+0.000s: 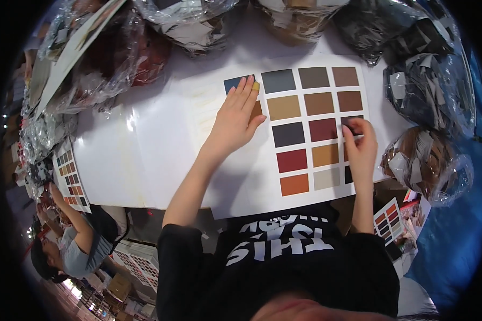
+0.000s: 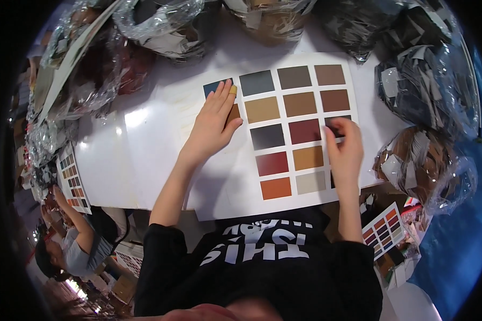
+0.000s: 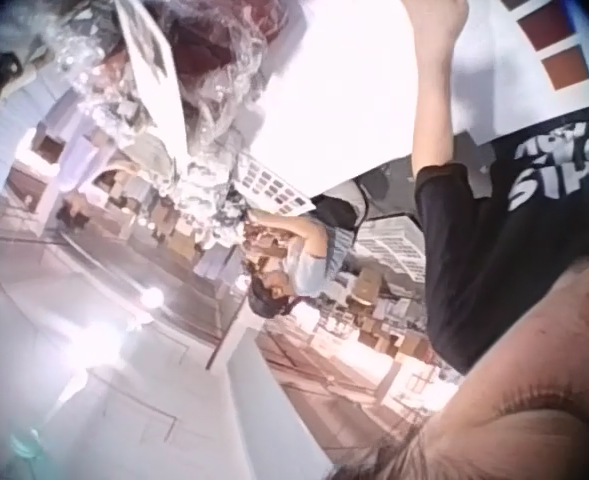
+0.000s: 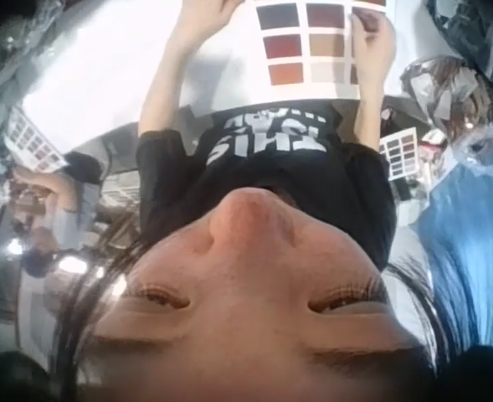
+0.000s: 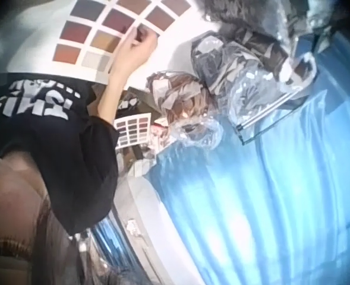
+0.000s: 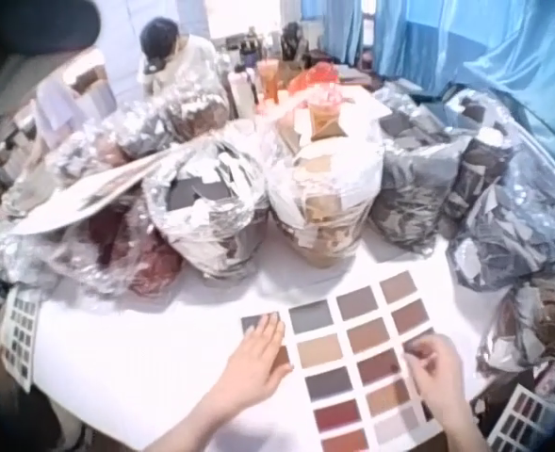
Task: Organizing and adhering various colored material swatches onto a sample grid card.
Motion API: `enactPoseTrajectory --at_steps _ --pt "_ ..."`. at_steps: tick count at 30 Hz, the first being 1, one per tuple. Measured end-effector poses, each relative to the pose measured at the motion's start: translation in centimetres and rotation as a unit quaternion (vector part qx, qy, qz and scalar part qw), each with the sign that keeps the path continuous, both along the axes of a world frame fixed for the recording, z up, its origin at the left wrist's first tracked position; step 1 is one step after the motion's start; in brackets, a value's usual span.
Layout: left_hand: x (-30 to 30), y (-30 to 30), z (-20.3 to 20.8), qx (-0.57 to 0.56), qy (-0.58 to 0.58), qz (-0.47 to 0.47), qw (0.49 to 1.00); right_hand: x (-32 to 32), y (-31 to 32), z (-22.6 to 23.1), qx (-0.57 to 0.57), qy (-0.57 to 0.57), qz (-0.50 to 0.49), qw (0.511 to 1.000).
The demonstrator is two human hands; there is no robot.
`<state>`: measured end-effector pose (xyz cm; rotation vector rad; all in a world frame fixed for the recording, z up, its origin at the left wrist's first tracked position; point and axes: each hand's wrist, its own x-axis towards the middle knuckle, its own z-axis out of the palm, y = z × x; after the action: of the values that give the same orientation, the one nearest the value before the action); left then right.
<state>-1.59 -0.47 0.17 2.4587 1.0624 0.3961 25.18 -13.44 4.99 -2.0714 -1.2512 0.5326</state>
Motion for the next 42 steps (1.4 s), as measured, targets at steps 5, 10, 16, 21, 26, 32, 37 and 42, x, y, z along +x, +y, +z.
enactPoseTrajectory --at_steps 5,10,16,21,26,32,37,42 --pt "-0.4 -0.9 -0.5 0.019 -0.01 -0.003 1.0 5.1 -7.7 -1.0 -0.07 -0.119 -0.064 0.988" --pt "0.8 -5.4 1.0 -0.089 -0.081 -0.043 0.992 8.4 -10.2 -4.1 -0.056 0.047 -0.014 0.997" --pt "1.2 -17.2 6.7 -0.081 -0.116 -0.066 0.988 8.7 -10.2 -4.2 -0.039 0.397 0.059 0.915" --pt "-1.2 -21.9 9.8 -0.096 -0.147 -0.013 0.984 0.3 -9.5 -4.2 -0.034 0.492 0.082 0.866" --pt "-3.1 -23.7 9.4 -0.018 -0.201 0.074 0.977 -17.9 -6.3 -8.2 -0.073 0.587 0.278 0.757" --pt "-4.7 -23.3 9.2 0.049 -0.218 0.134 0.965 -26.2 2.8 -6.8 -0.049 0.421 0.407 0.809" --pt "-6.6 -19.9 1.6 0.073 -0.207 0.276 0.936 -21.9 10.2 2.0 -0.031 0.408 0.402 0.819" --pt "-6.2 -18.0 -1.8 0.111 -0.042 0.338 0.934 -23.7 16.3 8.0 -0.064 0.538 0.388 0.746"
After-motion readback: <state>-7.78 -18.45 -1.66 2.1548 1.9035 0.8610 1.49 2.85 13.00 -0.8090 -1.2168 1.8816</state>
